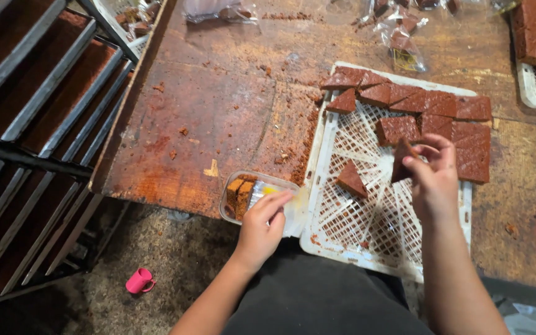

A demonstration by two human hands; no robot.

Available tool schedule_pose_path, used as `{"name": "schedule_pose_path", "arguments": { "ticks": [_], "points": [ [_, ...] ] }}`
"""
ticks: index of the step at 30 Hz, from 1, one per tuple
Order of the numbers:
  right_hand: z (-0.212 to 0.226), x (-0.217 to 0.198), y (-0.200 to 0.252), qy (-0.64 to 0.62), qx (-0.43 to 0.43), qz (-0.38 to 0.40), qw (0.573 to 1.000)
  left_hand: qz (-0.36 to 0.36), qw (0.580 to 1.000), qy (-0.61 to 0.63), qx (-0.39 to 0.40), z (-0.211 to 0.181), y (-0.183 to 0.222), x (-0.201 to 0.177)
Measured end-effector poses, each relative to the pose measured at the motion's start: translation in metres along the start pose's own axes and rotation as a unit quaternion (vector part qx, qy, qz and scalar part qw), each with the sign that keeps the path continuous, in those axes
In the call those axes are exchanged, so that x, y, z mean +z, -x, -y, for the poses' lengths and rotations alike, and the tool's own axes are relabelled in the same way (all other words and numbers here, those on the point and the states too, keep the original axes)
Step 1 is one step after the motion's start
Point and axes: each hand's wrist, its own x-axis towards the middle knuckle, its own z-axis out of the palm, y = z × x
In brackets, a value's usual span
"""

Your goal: Packaging individual brownie pieces into plastic bags from a tray on a workbench.

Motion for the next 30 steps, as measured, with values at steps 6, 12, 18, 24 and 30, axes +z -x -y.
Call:
{"name": "schedule_pose_path", "arguments": {
  "ticks": [6, 12, 18, 24, 30],
  "points": [
    [0.021, 0.031, 0.054, 0.025, 0.159, 0.233, 0.959, 0.084, 0.995, -0.04, 0.032, -0.002, -0.003, 0.015],
    [0.044, 0.022, 0.041, -0.101, -0.185, -0.029, 0.977, 0.032, 0.997, -0.026, 0.063, 0.003, 0.003, 0.012],
    [0.06, 0.092, 0.104, 0.257, -0.23, 0.357, 0.868, 0.061, 0.992, -0.048, 0.097, -0.04, -0.017, 0.01],
    [0.063, 0.079, 0.064, 0.436, 0.053, 0.24, 0.866, 0.248, 0.937, -0.042, 0.243, -0.055, 0.006, 0.023],
    [0.106, 0.067, 0.04, 0.333, -0.067, 0.102, 0.935, 0.125, 0.969, -0.18, 0.116, 0.021, 0.004, 0.018]
  ]
}}
